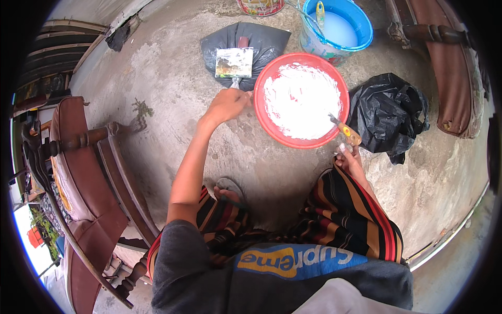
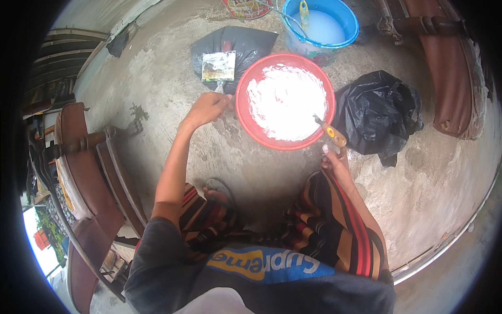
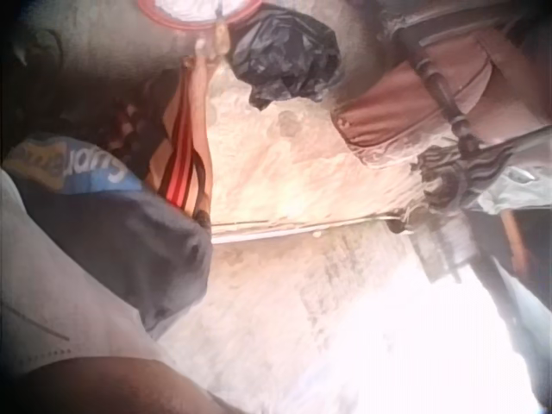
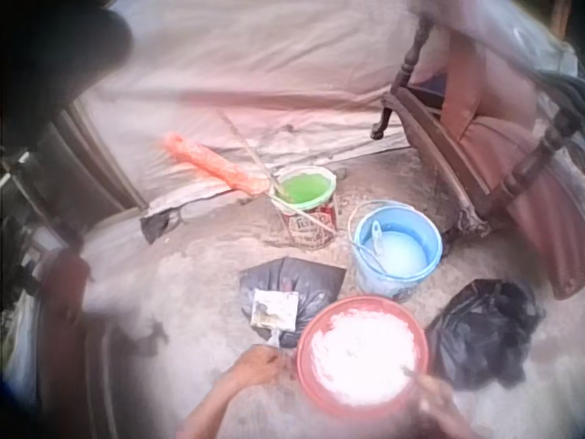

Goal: The person mixes a white paste in a red bowl with a putty knife, then carries the bowl to a concrete wall and applies the paste to the wall surface, smoothing it with the putty knife.

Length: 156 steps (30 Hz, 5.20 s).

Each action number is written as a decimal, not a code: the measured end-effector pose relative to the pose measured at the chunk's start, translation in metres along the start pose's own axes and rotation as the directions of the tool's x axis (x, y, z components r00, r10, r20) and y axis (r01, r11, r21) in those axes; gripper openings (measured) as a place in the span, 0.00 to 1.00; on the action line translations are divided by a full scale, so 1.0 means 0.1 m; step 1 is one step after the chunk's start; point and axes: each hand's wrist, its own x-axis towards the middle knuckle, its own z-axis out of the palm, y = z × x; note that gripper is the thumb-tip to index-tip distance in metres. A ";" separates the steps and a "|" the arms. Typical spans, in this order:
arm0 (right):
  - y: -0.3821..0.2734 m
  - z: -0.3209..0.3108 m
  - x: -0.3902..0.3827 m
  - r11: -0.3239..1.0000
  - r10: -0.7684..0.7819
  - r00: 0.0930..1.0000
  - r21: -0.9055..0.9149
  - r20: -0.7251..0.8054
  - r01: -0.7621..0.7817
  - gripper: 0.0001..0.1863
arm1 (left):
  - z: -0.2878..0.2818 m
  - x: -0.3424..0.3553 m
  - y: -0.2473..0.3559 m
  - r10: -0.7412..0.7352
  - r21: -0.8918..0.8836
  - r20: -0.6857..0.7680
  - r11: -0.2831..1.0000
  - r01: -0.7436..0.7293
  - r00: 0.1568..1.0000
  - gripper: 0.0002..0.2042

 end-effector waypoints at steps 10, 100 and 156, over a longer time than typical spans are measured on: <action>-0.11 0.52 0.17 0.982 0.129 0.989 0.126 0.074 -0.137 0.24 | -0.19 0.50 -0.91 -0.265 -0.813 0.239 0.472 0.341 0.934 0.38; 6.98 14.16 -9.26 -0.022 0.827 0.226 -0.372 0.515 0.928 0.04 | -4.37 -15.99 -7.68 -0.965 -0.285 0.204 0.102 -0.953 -0.164 0.18; 15.86 29.06 -8.02 0.063 0.492 0.169 -0.228 0.854 0.972 0.15 | -14.24 -17.85 -20.83 -0.962 -0.271 0.206 0.122 -0.955 -0.182 0.20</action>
